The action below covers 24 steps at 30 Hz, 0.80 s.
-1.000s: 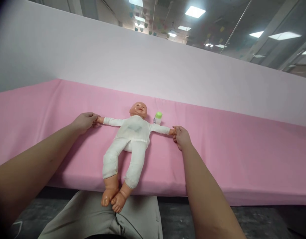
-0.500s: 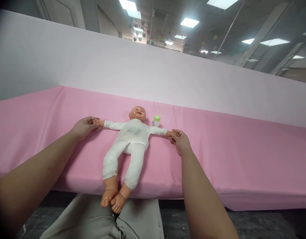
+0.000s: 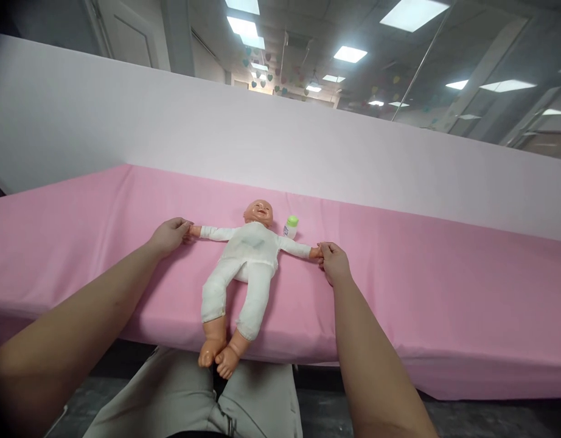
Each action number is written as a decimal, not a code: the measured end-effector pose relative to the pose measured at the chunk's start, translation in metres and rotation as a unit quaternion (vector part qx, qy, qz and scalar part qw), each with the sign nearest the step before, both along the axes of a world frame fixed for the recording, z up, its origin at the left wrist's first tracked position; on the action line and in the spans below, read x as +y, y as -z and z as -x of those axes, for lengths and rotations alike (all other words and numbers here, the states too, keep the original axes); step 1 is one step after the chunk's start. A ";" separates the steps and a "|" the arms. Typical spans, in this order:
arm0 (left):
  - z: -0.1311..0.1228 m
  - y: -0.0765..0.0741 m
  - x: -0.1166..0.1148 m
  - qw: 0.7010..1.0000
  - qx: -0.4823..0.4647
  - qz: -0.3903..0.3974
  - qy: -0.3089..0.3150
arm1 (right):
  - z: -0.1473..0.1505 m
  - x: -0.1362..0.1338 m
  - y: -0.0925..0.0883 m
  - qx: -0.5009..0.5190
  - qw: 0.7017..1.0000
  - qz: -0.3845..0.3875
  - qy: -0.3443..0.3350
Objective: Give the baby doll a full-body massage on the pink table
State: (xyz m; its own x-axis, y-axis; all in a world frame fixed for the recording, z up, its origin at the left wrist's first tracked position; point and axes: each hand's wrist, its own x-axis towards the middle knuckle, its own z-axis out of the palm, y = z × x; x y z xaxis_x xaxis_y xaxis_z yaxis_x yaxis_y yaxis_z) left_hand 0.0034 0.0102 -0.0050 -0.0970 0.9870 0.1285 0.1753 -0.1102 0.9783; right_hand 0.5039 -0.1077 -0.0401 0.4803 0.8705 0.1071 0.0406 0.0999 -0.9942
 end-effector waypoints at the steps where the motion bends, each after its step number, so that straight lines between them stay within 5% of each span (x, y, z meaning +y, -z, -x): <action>1: -0.001 0.000 -0.001 1.000 -0.006 -0.002 -0.001 | -0.001 0.000 0.001 0.003 1.000 0.003 0.002; 15: 0.008 0.005 0.003 1.000 0.009 -0.011 0.024 | -0.003 -0.009 -0.005 0.034 0.997 -0.005 -0.067; 24: 0.004 0.005 0.005 0.998 0.059 -0.002 -0.016 | 0.000 -0.003 -0.002 -0.020 0.999 0.001 -0.036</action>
